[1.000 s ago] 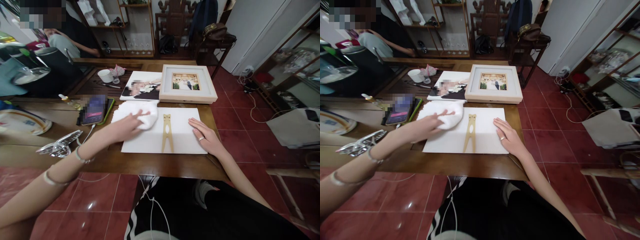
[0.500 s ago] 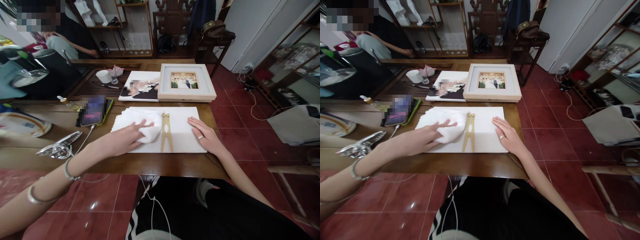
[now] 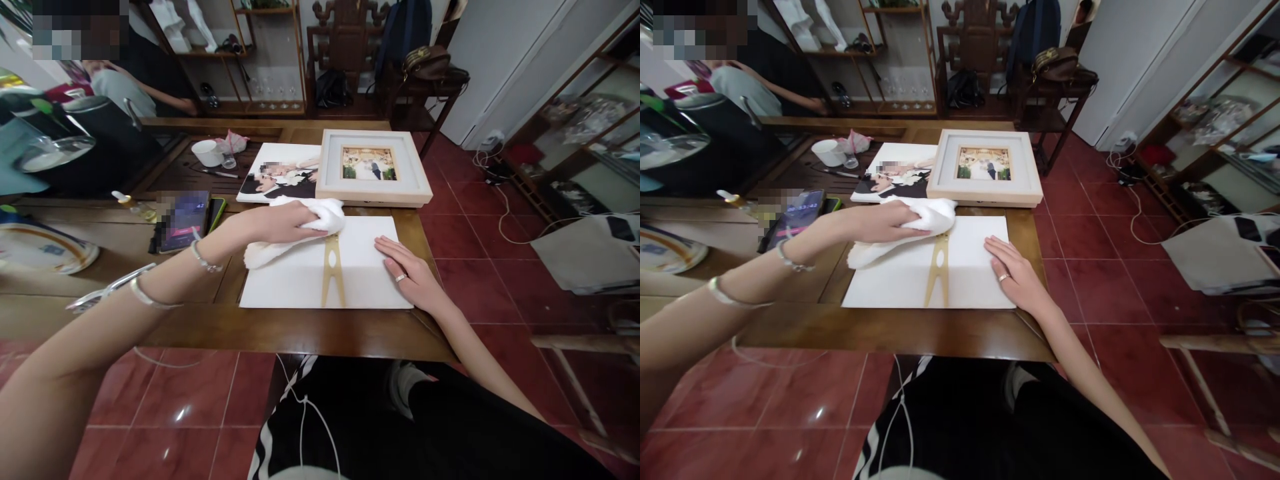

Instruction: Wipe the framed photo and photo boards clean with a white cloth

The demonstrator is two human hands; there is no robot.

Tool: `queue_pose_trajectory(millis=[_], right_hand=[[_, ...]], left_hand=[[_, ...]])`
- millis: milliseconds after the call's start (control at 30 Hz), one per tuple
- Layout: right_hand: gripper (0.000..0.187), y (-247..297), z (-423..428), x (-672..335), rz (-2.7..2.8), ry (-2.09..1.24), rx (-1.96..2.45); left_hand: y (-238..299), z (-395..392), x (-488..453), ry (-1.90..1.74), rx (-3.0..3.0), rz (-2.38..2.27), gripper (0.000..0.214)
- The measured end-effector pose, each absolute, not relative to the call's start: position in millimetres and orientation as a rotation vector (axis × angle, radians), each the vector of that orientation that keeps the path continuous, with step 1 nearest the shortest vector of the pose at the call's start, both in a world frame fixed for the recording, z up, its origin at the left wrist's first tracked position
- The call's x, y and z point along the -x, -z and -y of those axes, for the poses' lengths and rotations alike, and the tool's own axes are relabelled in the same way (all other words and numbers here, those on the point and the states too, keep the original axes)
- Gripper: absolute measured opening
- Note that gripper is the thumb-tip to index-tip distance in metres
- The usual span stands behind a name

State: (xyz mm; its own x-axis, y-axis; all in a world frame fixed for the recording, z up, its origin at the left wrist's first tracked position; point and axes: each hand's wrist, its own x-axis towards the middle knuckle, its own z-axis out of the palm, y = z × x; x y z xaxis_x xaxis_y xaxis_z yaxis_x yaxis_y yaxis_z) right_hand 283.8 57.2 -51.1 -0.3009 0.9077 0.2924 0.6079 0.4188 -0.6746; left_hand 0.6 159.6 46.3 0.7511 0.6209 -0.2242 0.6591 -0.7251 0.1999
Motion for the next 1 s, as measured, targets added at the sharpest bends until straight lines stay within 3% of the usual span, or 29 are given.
queue_pose_trajectory(millis=[233,567,833,1000], right_hand=[[0.038,50.0,-56.8,-283.6,2.034,-0.594,1.298],[0.038,53.0,-58.1,-284.4,2.038,-0.585,1.267],[0.038,51.8,-57.4,-283.8,2.027,-0.587,1.292],[0.039,52.5,-57.4,-284.4,2.036,-0.58,1.308]], left_hand=[[-33.0,-154.3,-41.9,0.172,-2.825,-0.856,0.033],[-24.4,-134.9,-2.8,0.171,-2.69,-1.174,0.046],[4.6,-103.3,-42.7,0.095,-2.853,-1.175,0.028],[8.0,-40.3,-45.0,0.016,-3.026,-1.007,0.019]])
